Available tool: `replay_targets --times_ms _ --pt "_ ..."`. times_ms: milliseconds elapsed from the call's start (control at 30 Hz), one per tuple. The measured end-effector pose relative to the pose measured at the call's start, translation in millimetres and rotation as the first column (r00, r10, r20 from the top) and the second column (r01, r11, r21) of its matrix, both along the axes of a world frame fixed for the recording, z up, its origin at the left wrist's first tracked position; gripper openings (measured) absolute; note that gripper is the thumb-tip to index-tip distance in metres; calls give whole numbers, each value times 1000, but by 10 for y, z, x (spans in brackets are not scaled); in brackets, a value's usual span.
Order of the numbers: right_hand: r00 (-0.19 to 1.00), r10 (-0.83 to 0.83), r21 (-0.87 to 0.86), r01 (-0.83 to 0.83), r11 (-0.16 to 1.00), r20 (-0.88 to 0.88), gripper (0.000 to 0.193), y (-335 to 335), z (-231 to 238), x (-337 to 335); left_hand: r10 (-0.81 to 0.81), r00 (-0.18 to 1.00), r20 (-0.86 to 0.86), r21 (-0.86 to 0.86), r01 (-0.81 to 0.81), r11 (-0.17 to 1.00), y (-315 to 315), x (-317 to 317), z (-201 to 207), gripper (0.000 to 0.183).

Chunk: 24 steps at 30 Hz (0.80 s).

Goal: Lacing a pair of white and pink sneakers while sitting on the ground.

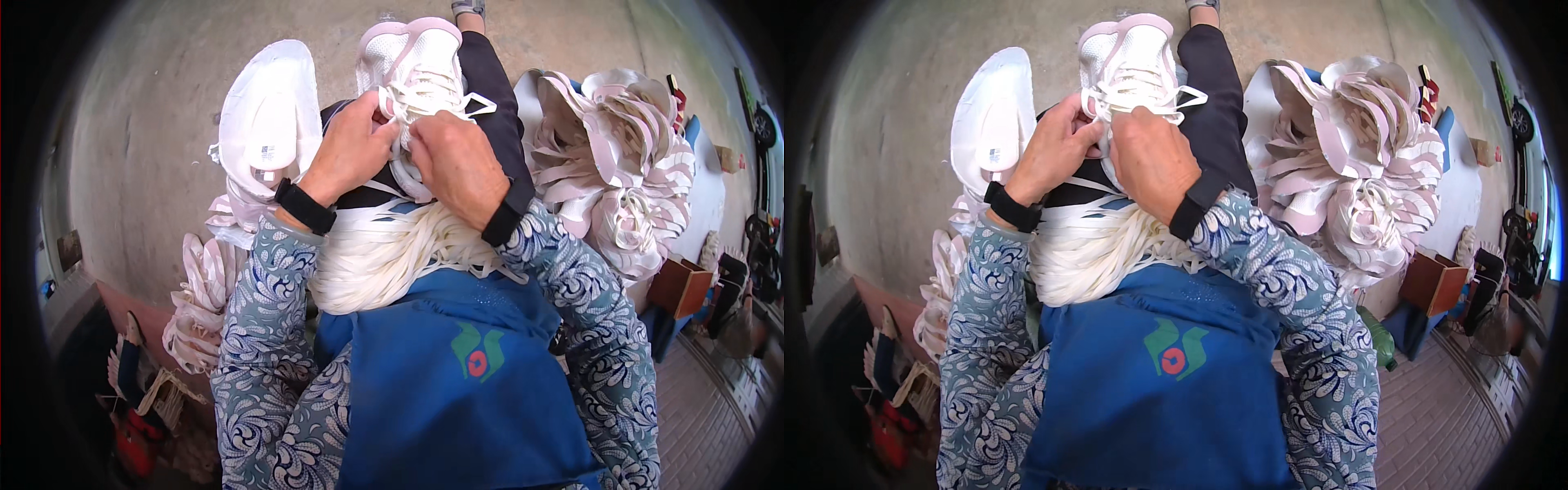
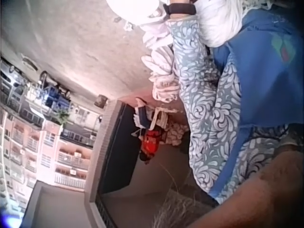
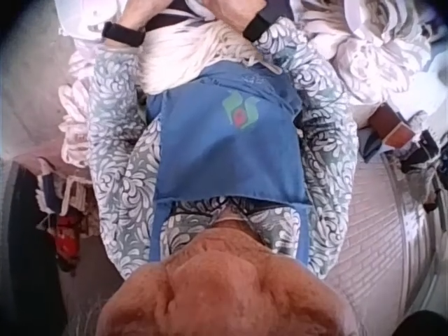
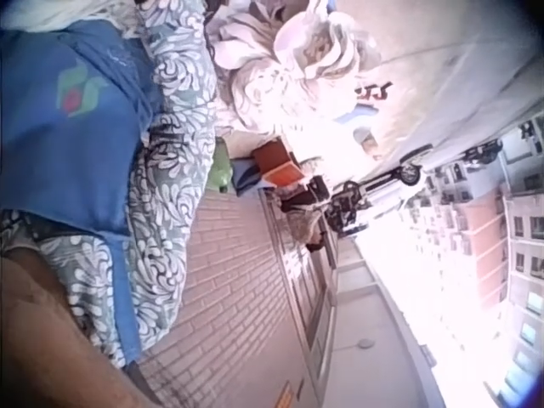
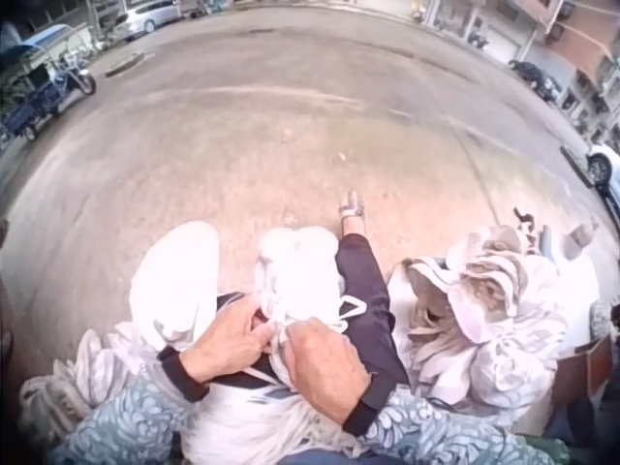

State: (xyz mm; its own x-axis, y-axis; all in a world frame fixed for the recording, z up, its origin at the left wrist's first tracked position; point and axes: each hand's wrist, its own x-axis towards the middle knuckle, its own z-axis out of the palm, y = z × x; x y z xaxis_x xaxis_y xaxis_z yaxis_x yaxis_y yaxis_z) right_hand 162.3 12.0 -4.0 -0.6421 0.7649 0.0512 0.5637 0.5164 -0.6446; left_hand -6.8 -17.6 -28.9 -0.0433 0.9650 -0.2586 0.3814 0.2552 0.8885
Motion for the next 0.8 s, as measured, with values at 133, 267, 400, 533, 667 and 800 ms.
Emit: replay_targets --times_ms 133,267,400,533,667,800 --pt "999 -47 -43 46 998 -21 14 26 -25 -22 30 991 129 -141 -12 990 26 -32 42 25" --pt "998 -68 -89 68 994 -4 12 -17 -12 -29 26 973 230 -161 11 987 59 -61 77 24" --pt "1000 4 -62 -6 998 -30 13 -36 -19 -64 -20 977 213 -198 63 978 84 -96 93 24" --pt "994 -93 -62 89 994 -65 17 8 -8 -34 -10 977 214 -174 49 984 68 -87 98 22" --pt "991 -114 -98 106 990 -74 15 36 -5 3 1 982 187 -182 34 983 62 -77 100 21" --pt "990 -58 21 61 998 -125 15 22 -55 -35 -20 982 186 -181 54 982 63 -90 106 21"
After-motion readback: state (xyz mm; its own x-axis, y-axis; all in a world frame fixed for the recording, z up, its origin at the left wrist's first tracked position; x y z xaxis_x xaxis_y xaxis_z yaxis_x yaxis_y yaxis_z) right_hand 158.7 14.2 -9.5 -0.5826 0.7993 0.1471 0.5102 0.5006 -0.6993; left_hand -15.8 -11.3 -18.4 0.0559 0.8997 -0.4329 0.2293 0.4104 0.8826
